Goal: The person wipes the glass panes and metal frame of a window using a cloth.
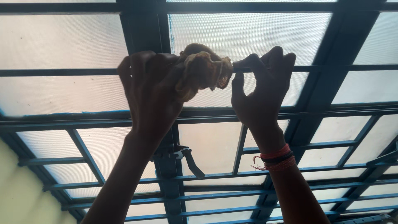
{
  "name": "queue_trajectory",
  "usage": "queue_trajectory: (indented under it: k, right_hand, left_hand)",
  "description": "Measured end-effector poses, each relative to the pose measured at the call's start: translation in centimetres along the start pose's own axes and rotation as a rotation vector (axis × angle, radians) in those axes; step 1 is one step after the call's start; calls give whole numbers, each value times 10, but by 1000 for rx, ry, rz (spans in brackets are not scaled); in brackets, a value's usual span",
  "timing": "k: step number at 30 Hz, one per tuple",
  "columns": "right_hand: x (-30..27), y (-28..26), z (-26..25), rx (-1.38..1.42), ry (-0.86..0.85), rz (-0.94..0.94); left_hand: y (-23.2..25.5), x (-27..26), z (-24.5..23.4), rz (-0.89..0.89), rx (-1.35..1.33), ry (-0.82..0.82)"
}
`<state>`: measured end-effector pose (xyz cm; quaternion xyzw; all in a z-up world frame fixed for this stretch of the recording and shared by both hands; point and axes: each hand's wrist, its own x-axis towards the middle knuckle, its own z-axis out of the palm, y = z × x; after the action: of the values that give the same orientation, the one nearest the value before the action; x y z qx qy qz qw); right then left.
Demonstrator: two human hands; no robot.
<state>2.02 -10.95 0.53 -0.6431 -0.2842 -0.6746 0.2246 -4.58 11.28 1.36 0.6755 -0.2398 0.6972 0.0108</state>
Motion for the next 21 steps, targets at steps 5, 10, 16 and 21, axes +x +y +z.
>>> queue_trajectory:
  k: [5, 10, 16, 21]
  right_hand:
    - [0, -3, 1, -7, 14, 5]
    - [-2, -3, 0, -17, 18, 10]
    - [-3, -4, 2, -13, 31, 18]
    - [-6, -4, 7, -45, 67, 26]
  left_hand:
    - [-17, -12, -16, -34, 120, -13]
    - [-35, -29, -36, -121, 141, 18]
    - [-55, -32, -55, -193, 219, -47]
    - [-49, -26, -51, -63, 185, -27]
